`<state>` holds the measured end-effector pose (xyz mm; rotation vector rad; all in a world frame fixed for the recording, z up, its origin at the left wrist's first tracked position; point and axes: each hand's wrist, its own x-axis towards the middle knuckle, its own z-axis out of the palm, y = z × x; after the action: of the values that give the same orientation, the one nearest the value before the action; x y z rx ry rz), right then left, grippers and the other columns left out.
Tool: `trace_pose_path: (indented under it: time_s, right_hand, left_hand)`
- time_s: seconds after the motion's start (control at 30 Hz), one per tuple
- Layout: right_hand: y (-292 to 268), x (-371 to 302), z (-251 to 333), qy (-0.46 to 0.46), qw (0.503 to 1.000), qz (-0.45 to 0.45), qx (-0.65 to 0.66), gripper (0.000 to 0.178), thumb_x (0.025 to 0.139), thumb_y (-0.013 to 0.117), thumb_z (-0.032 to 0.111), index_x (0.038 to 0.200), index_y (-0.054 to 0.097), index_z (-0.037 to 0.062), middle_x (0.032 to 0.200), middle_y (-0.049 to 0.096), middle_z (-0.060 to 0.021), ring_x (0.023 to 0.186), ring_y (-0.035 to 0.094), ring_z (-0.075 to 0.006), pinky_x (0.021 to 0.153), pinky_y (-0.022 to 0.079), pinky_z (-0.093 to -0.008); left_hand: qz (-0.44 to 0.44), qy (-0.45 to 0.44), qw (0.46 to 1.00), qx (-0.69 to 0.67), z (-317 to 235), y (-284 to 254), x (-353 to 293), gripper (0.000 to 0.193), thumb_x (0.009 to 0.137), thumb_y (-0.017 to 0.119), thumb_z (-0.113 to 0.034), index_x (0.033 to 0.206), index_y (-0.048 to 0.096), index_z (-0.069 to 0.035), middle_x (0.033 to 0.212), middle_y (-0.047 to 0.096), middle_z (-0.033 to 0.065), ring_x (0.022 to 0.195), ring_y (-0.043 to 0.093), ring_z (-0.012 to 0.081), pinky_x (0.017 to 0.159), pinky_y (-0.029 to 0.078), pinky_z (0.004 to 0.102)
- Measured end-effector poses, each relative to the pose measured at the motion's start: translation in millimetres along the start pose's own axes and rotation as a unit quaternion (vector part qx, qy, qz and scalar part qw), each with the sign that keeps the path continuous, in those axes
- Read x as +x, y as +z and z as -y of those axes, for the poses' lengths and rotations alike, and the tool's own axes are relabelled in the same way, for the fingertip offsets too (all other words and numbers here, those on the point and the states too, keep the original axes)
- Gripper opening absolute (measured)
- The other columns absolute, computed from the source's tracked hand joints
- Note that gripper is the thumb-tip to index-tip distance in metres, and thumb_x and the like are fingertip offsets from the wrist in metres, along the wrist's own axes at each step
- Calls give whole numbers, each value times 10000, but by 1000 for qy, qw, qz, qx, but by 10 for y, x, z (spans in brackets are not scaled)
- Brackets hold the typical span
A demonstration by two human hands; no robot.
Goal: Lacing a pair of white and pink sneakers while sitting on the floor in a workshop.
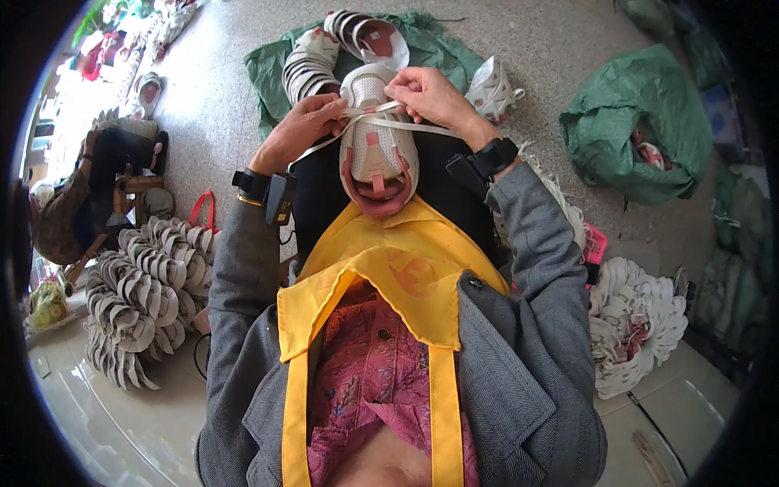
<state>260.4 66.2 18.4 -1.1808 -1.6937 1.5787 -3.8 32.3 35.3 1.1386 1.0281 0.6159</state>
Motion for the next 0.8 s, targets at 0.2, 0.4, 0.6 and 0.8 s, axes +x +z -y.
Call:
trace_pose_path:
  time_s: [0.2,0.4,0.6,0.8]
  right_hand:
    - [48,-9,-6,-20,999,-26,-37,175,932,712,192,966,674,24,718,662,-1,558,560,-36,464,445,-210]
    - [88,-16,24,2,997,-33,-73,146,948,702,165,992,655,34,757,647,19,627,576,-31,480,462,-192]
    - [95,-95,-9,-67,996,-55,21,139,964,684,159,995,648,29,796,648,17,668,598,-46,594,546,-211]
    - [143,-477,60,-34,988,-88,-126,155,963,693,176,972,654,27,801,649,19,653,593,-38,598,529,-212]
  left_hand:
    - [-10,-6,1000,-12,38,11,39,251,1042,577,-259,1032,625,-13,899,562,-17,787,523,67,747,461,197]
    - [-1,5,1000,-3,126,-26,93,229,1047,571,-247,1045,608,-21,919,552,-18,801,511,70,763,465,199]
    - [-12,11,1000,0,109,14,67,231,1040,585,-268,1030,601,-39,904,549,-27,798,509,54,756,460,193]
    - [-13,69,992,100,67,58,-12,200,943,708,-172,919,531,-84,830,495,-60,759,457,20,663,400,188]
